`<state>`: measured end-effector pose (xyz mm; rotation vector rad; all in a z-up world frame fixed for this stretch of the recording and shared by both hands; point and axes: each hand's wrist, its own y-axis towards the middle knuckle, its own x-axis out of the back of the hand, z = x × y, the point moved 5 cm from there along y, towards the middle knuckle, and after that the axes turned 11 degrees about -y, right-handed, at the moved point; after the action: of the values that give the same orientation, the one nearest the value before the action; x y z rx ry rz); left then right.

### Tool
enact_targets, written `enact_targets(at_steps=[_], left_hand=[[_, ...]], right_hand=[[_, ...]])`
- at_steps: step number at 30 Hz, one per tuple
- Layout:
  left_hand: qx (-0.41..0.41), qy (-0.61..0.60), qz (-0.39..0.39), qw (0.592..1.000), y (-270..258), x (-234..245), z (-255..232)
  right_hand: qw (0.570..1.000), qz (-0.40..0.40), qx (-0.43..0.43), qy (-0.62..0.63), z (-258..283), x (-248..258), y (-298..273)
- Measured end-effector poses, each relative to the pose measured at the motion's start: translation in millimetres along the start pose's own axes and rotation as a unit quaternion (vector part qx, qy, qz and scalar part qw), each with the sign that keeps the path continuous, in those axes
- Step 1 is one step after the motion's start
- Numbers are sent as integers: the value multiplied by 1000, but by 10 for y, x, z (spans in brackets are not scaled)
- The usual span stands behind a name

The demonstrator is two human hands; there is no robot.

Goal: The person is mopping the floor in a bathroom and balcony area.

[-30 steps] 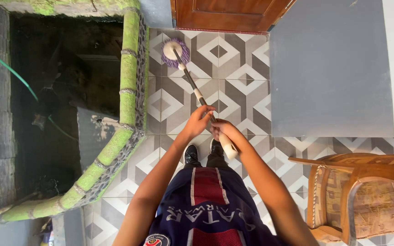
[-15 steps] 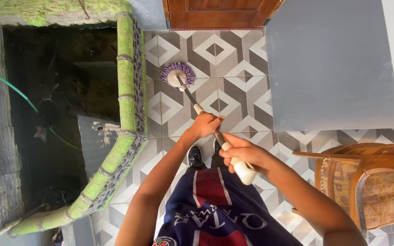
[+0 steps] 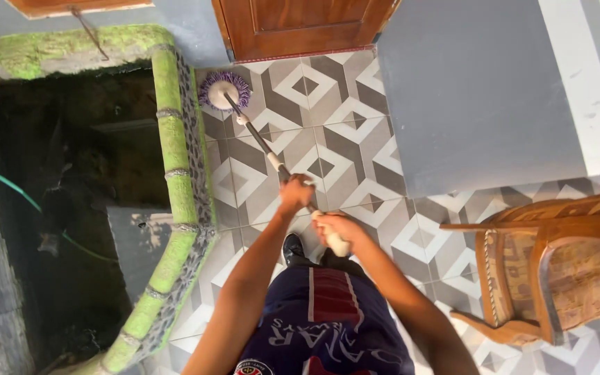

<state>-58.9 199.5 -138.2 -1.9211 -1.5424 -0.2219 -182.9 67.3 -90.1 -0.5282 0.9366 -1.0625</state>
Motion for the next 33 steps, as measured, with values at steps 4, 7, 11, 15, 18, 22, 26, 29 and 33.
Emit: enact_targets(at_steps=[4,7,11,15,18,22,26,29,33], left_hand=[[-63,-244,-50,966,-449,-210,-704],[-137,-226,-17,964,-801,-107,-1117],[-218,-337,71,913,-752,85,-701],[-168,-205,75,961,-756,653,-298],[-31,-45,90,994,-982,1055,-627],[-50,43,139,988,-693,378,-358],[-198,-100,195,955,-653,-520,-257],[-219,-162,220,937,-1220,-624,-790],[-151,-351,319,867,-1986,-924,-1109]], right_hand=[[989,43,33,135,579,-2,-1316],[967,17,10,254,850,-234,-1898],[989,23,40,137,724,-481,-1582],[998,-20,26,50,521,-792,-866],[998,8,50,37,-34,-275,313],[985,-33,22,169,-233,-13,538],[982,-75,78,156,-210,88,-359],[966,-6,99,241,-410,138,-1358],[930,-30,71,359,-412,-158,-2625]])
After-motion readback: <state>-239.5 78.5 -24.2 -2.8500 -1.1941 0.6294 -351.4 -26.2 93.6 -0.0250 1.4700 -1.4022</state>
